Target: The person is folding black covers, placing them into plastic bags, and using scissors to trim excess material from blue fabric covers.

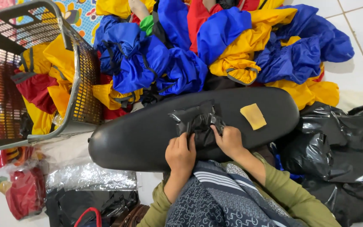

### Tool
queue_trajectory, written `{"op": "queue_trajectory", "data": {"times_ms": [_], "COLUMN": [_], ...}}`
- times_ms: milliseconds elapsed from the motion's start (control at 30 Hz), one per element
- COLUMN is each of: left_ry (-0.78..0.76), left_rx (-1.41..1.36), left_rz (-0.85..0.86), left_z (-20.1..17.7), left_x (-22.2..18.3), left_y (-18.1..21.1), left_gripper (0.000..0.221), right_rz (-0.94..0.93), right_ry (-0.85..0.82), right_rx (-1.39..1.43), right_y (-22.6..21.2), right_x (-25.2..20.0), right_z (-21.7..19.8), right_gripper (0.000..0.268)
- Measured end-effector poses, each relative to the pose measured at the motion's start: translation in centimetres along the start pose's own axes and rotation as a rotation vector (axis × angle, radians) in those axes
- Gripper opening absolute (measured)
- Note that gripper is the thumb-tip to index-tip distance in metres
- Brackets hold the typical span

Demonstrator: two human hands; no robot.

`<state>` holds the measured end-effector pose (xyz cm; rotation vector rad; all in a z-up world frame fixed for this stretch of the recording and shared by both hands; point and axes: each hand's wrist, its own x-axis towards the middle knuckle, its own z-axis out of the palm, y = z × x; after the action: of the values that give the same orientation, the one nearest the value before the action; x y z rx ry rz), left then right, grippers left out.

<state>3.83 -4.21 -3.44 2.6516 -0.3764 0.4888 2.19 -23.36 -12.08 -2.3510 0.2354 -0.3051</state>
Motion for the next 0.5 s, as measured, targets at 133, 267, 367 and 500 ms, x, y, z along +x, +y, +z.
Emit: {"op": "queue_trajectory", "data": {"times_ms": [133,267,367,500], "left_ry": [0.365,0.223,-0.132,-0.270], "left_rx": [0.186,0.365,0.338,0.221], "left_rz": [0.294,0.402,0.317,0.257], "left_z": [-1.4,0.8,2.8,2.6], "left_x": [1.8,2.9,2.7,2.9], "left_y": [3.3,4.5,2.5,1.9], "left_gripper": [0.036,0.038,0.066,0.067], "right_rz": [-0.040,-0.049,-0.052,-0.062], "right_ry": [-0.064,-0.089,-0.060,-0.108], "right_rx": [-0.159,-0.286,-0.277,-0.233], "right_y": [-0.8,-2.1,-4.3,-4.5], "right_x": [0.8,0.7,1.5,2.0], "right_z": [0.1,-0.3,-2.0,-2.9], "right_gripper": [0.051,0.056,0.055,0.051]}}
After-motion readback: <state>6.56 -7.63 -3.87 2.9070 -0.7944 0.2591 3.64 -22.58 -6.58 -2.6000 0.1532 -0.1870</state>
